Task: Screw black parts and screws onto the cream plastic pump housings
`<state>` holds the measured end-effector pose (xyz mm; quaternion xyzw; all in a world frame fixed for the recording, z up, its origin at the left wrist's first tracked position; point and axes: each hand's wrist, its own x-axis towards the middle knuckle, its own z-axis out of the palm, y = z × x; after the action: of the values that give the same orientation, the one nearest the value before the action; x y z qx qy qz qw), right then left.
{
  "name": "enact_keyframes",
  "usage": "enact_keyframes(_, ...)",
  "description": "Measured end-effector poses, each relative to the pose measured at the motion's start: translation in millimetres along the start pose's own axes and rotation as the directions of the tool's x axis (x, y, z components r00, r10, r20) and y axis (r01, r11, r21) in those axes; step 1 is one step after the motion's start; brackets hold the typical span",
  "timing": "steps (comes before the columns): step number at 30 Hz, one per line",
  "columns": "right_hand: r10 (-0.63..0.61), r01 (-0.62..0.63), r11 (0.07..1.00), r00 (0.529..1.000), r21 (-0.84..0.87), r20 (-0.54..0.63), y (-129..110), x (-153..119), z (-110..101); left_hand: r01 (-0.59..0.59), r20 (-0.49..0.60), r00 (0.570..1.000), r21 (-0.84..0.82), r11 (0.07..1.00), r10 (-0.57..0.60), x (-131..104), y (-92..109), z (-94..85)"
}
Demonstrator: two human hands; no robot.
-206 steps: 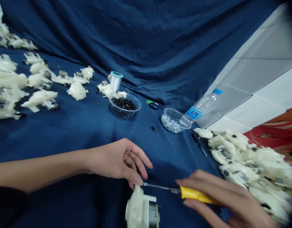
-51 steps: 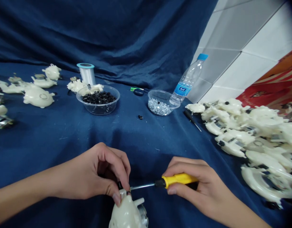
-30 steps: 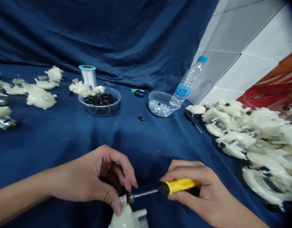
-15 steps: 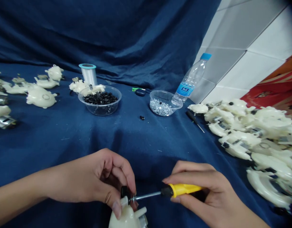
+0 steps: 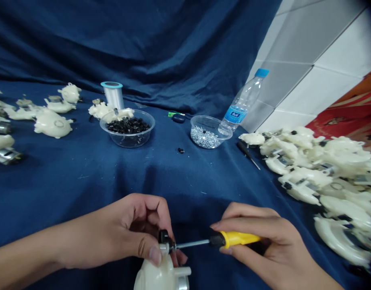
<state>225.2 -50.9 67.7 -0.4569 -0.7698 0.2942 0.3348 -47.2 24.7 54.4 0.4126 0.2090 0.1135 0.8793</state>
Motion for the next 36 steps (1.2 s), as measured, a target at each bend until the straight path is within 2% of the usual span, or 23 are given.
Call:
enact_keyframes(5,-0.036,0.035,0.999,0.999,-0.028,-0.015,-3,-1,1,0.001,-0.033,0.999,0.021,1.0,-0.001,2,1,0.1)
enact_keyframes(11,-0.094,0.073,0.976,0.991,-0.207,-0.094,-5,-6,2,-0.049,0.061,0.997,-0.003,0.999,0.049,3,-1,-2.6)
enact_keyframes(18,-0.182,0.162,0.972,0.977,-0.173,-0.11,-5,-4,4,-0.067,0.025,0.998,0.053,0.996,0.066,1,-2,-2.9)
enact_keyframes(20,-0.176,0.149,0.969,0.977,-0.197,-0.123,-5,-8,6,-0.073,0.025,0.997,0.039,0.997,0.072,1,-2,-3.6)
enact_keyframes(24,-0.087,0.034,0.955,0.982,-0.296,-0.168,-3,-15,9,-0.095,0.034,0.995,0.029,0.995,0.094,1,-2,-5.5)
enact_keyframes(26,-0.094,0.039,0.96,0.977,-0.276,-0.189,-1,-16,11,-0.101,0.035,0.994,0.023,0.995,0.1,1,-2,-6.0)
enact_keyframes(30,-0.171,0.139,0.97,0.973,-0.198,-0.157,1,-11,13,-0.119,0.034,0.992,0.001,0.993,0.119,-1,-4,-5.3)
enact_keyframes(33,-0.167,0.137,0.966,0.978,-0.221,-0.124,-1,-8,13,-0.129,0.025,0.991,0.0,0.992,0.129,0,-4,-4.8)
enact_keyframes(36,-0.135,0.121,0.978,0.988,-0.172,-0.069,-1,-8,14,-0.152,0.02,0.988,-0.005,0.988,0.152,1,-4,-5.5)
